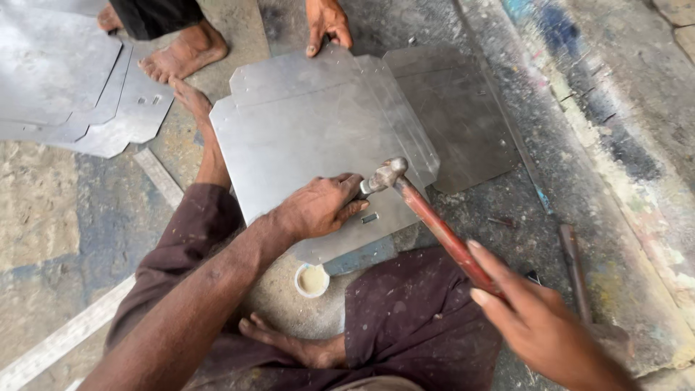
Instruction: The person uses a hammer and a metal punch to create holes in a stack of metal sheets. They repeatedly position the punch on marked spots and strike it with the hammer, then flip the stack to continue punching holes on the other side.
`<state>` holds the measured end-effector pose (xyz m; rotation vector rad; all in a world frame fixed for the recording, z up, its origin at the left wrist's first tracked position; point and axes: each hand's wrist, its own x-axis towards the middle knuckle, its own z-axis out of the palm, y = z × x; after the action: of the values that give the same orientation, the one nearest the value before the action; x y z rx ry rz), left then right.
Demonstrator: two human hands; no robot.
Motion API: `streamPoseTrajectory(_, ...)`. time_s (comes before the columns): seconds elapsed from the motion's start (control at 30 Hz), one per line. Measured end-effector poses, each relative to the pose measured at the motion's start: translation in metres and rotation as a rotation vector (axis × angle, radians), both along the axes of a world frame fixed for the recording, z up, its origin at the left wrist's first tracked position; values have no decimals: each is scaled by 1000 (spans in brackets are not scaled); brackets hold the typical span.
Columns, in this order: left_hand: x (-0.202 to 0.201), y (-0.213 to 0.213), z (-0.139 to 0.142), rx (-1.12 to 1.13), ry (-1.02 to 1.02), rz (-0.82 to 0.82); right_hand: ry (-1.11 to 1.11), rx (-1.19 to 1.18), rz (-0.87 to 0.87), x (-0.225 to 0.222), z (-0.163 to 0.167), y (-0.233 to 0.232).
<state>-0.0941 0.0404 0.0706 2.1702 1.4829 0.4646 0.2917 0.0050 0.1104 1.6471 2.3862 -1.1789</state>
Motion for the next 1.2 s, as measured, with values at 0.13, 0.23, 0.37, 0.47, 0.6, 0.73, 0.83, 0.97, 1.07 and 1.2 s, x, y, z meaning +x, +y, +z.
streamPoseTrajectory(0.13,-5,7,6,-284,-85,77,117,158,-156,14,35,-11)
streamPoseTrajectory(0.23,-8,10,5,-225,-42,98,351,189,-333,26,41,-18)
streamPoseTrajectory(0.37,-7,10,2,-203,-6,54,654,304,-279,22,31,-33)
streamPoseTrajectory(0.47,-4,8,2,-167,-4,26,538,213,-347,19,20,-39)
streamPoseTrajectory(0.6,-1,5,4,-136,22,4,638,201,-341,48,5,-37)
streamPoseTrajectory(0.73,-3,3,5,-138,11,3,550,272,-385,85,5,-37)
streamPoseTrajectory(0.83,-2,1,4,-133,24,-8,752,385,-291,73,7,-40)
streamPoseTrajectory(0.97,0,-2,6,-74,46,-43,324,272,-8,11,-16,-26)
streamPoseTrajectory(1.07,-2,-1,8,-104,37,-49,-47,37,-89,10,-23,-25)
streamPoseTrajectory(1.2,-7,5,5,-267,98,-41,186,207,-373,67,-3,-36)
